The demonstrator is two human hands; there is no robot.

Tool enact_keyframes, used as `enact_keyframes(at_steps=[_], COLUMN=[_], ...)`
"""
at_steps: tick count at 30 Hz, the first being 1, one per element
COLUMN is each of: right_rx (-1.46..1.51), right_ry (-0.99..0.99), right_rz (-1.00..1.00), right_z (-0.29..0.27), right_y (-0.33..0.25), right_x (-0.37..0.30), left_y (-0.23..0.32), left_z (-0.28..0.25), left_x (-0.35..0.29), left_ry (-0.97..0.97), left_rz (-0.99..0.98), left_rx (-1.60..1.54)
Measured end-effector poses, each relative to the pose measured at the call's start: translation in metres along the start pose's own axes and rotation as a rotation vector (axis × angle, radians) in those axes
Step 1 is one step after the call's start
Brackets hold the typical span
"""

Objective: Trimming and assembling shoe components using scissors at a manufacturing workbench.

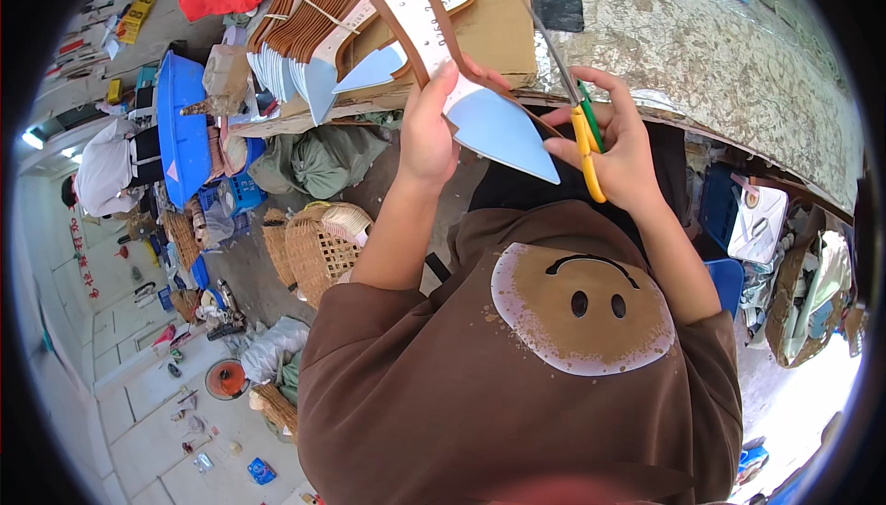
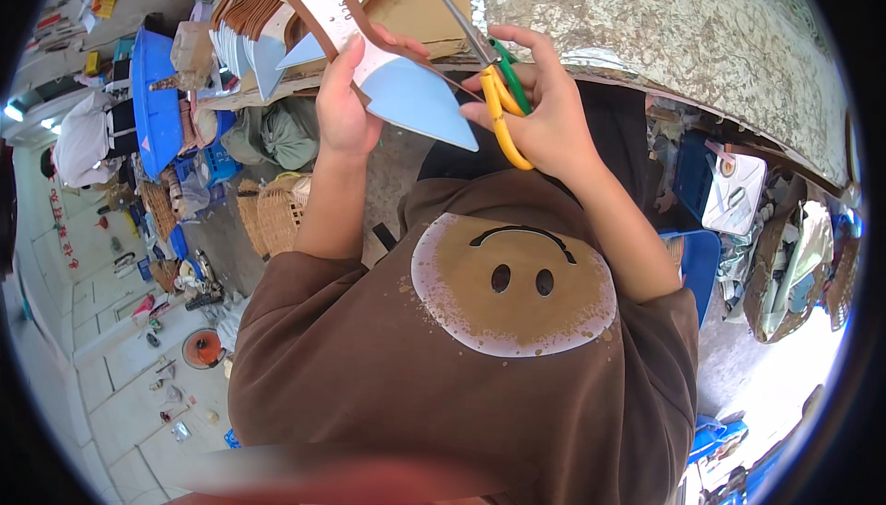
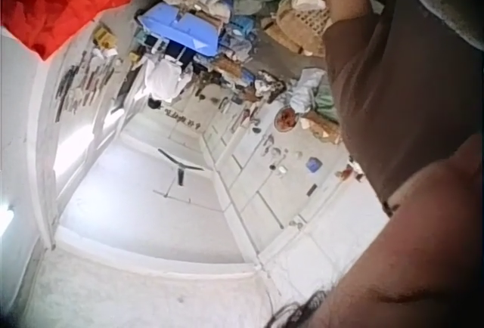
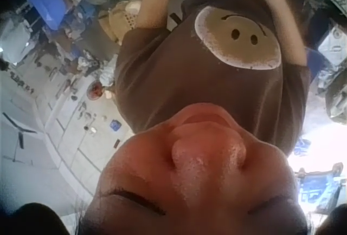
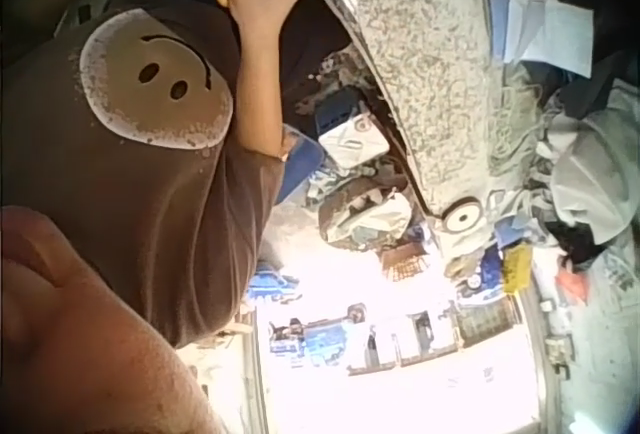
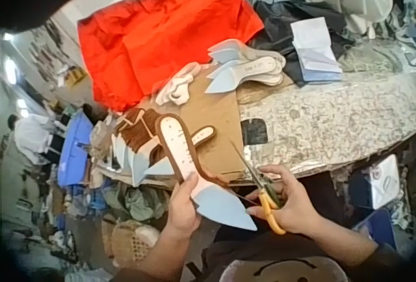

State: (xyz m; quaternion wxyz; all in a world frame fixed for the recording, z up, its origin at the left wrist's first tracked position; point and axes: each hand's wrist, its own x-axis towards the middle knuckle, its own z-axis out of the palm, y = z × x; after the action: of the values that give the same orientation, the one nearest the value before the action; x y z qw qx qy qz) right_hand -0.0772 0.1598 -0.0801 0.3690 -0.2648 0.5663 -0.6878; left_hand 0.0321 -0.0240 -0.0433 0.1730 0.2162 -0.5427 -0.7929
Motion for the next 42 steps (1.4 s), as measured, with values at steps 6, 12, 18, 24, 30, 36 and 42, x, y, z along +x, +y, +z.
enact_keyframes(at_steps=[6,12,18,24,30,36,42], right_rx=[-0.118,-0.305,-0.295,-0.324,-0.430,-0.408,-0.459], right_ry=[0.069,0.073,-0.284,-0.451,-0.370,-0.284,-0.344], right_rz=[-0.072,-0.090,0.035,0.217,0.262,0.182,0.161], right_z=[-0.013,-0.013,-0.023,-0.010,-0.017,-0.030,-0.069], right_y=[0.007,0.009,-0.010,-0.005,-0.018,-0.014,-0.039], right_x=[0.015,0.026,-0.016,-0.029,-0.029,-0.037,-0.031], left_y=[-0.001,0.000,0.012,-0.016,-0.023,-0.020,-0.026], left_z=[-0.007,-0.016,-0.028,-0.020,-0.001,0.015,0.026], left_x=[-0.008,-0.006,-0.012,-0.011,-0.015,-0.006,-0.001], left_ry=[-0.184,-0.299,0.060,-0.021,-0.252,-0.185,-0.169], left_rz=[-0.091,-0.166,0.219,0.837,1.178,1.303,1.215], left_rx=[-0.046,-0.103,0.167,0.729,1.041,0.977,0.932])
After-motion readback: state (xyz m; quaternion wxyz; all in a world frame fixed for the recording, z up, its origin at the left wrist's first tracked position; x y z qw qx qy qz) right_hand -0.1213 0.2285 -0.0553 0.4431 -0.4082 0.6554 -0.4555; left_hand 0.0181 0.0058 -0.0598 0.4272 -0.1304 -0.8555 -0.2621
